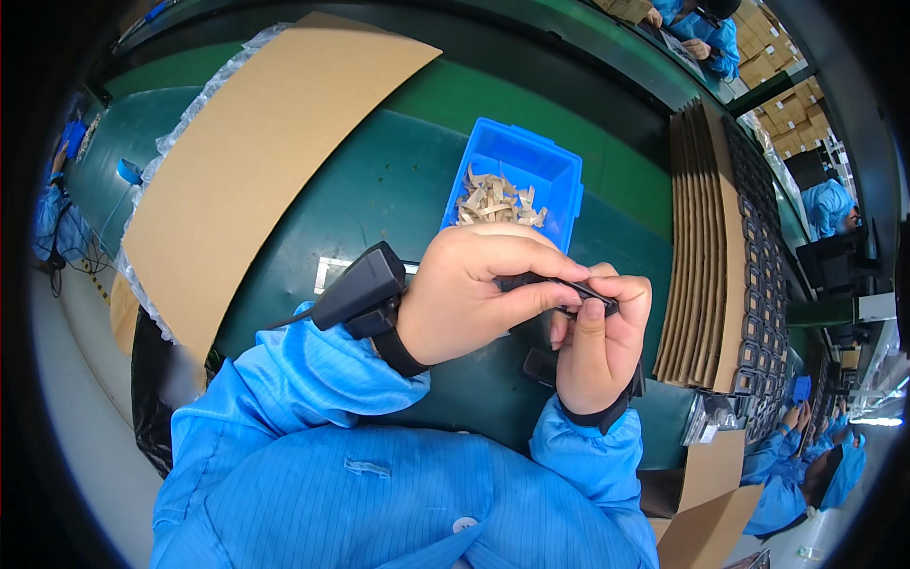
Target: Manually assembling small plastic and metal components into housing units on a factory line.
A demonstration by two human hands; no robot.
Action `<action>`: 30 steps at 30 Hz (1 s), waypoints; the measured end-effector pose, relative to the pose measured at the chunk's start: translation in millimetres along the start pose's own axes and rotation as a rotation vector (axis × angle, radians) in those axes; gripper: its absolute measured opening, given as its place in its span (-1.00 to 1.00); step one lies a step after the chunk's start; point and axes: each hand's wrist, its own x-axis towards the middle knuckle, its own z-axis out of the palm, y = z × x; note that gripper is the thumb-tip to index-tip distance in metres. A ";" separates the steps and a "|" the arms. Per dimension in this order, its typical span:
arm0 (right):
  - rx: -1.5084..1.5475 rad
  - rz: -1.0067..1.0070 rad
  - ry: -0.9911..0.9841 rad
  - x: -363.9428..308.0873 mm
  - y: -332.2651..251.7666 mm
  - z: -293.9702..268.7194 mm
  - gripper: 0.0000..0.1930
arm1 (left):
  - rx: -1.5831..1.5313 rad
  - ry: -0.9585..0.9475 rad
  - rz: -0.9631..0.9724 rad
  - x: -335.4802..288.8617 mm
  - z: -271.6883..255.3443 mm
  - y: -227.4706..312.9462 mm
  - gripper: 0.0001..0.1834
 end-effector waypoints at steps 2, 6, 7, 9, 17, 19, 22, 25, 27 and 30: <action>0.004 -0.035 -0.022 0.3 0.2 -0.4 -0.88 | -0.016 -0.003 -0.011 -0.5 -0.2 0.6 -0.76; 0.014 -0.036 -0.014 -0.1 0.4 0.3 -0.88 | -0.050 -0.005 -0.025 -1.6 0.1 -1.7 -0.77; 0.010 -0.038 -0.018 -0.1 0.5 -0.1 -0.89 | -0.051 -0.006 -0.025 -1.7 0.3 -1.8 -0.77; 0.006 -0.040 -0.022 0.0 0.4 -0.9 -0.89 | -0.064 -0.006 -0.028 -1.8 0.3 -1.9 -0.77; -0.015 -0.043 -0.038 0.3 0.2 -2.2 -0.89 | -0.081 -0.006 -0.040 -1.9 0.4 -2.8 -0.78; -0.021 -0.043 -0.039 0.0 0.4 -2.5 -0.90 | -0.091 -0.003 -0.046 -2.8 0.7 -3.4 -0.78; -0.034 -0.051 -0.030 -0.7 1.3 -2.7 -0.91 | -0.123 -0.003 -0.063 -4.0 1.4 -4.6 -0.78; -0.048 -0.060 -0.006 -1.1 -0.1 -3.8 -0.92 | -0.164 -0.008 -0.064 -4.6 3.2 -4.4 -0.80; -0.054 -0.063 0.009 -1.2 -1.9 -3.3 -0.93 | -0.206 -0.001 -0.117 -5.2 5.3 -3.8 -0.83; -0.068 0.003 0.071 -0.1 -5.5 -1.2 -0.91 | 0.109 0.004 0.033 -2.5 3.5 -11.5 -0.81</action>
